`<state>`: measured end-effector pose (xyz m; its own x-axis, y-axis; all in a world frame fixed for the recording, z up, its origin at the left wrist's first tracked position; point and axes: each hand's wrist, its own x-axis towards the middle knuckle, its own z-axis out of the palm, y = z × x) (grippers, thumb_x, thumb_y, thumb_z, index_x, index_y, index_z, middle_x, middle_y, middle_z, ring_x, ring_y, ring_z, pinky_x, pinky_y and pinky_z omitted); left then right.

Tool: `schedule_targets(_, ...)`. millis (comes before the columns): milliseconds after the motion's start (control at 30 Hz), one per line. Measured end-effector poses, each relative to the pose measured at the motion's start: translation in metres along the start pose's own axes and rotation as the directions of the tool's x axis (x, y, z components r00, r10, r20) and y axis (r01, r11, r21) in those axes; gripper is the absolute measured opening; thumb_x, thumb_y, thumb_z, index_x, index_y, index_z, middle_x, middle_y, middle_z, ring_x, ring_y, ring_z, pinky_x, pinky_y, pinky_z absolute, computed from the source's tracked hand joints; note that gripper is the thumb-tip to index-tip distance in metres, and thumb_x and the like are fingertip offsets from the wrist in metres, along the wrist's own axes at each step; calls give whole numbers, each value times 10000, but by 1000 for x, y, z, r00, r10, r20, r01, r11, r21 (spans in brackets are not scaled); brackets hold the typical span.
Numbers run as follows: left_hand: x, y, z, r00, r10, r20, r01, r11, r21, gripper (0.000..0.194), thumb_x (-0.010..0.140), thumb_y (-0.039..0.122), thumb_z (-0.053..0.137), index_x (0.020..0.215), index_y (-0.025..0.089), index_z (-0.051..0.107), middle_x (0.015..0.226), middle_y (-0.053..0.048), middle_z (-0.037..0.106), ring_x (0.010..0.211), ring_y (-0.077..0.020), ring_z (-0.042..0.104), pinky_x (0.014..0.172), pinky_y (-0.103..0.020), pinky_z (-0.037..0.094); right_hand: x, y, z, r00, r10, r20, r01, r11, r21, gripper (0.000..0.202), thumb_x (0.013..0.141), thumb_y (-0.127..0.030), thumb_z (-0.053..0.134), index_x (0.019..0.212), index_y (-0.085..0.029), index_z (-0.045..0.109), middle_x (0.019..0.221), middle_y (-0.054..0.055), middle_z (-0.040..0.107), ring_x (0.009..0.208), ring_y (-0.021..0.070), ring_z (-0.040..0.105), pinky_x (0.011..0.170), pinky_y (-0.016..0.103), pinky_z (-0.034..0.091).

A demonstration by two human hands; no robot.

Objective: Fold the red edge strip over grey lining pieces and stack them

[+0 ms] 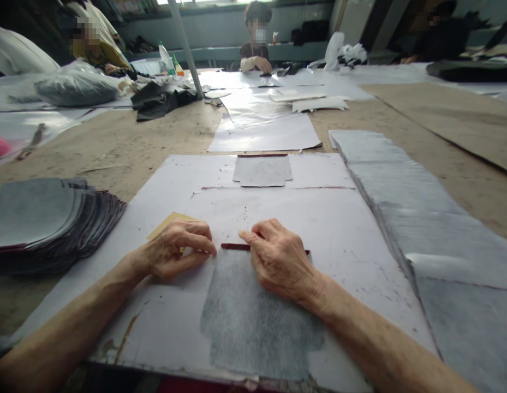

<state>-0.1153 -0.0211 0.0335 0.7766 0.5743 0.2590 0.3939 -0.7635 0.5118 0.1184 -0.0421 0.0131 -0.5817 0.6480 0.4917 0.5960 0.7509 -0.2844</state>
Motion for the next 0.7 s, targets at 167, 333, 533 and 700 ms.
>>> schedule_targets(167,3,4,6,979,-126,-161,120,992,-50,164,795,195,496,720,127,625,690,-27,566,610,-96,502,578,-224,401,0,0,-1,993,92,80,-80,986,-145,115,814,-181,517,829,-109,606,796,89,579,769,202,487,692,331,416)
schedule_targets(333,14,4,20,950,-281,-132,277,960,-53,146,800,262,564,853,150,641,777,-17,566,667,-104,521,648,-243,413,1,-1,3,987,131,91,-123,989,-86,19,781,-141,560,768,-131,570,748,54,553,730,179,476,659,300,372)
schedule_targets(533,20,9,22,955,-271,-117,264,962,-71,174,818,228,539,682,148,612,667,1,544,675,-114,523,626,-224,383,2,-3,0,998,25,-57,-26,1000,-14,125,789,-72,468,693,-142,508,701,43,521,674,158,437,610,279,354)
schedule_targets(700,19,9,24,956,-235,-178,236,972,-14,174,800,194,519,639,153,571,620,7,541,592,-103,510,556,-208,360,3,-2,-3,999,41,-20,-41,998,-45,94,757,-61,535,719,-147,526,695,19,549,655,142,476,591,254,361)
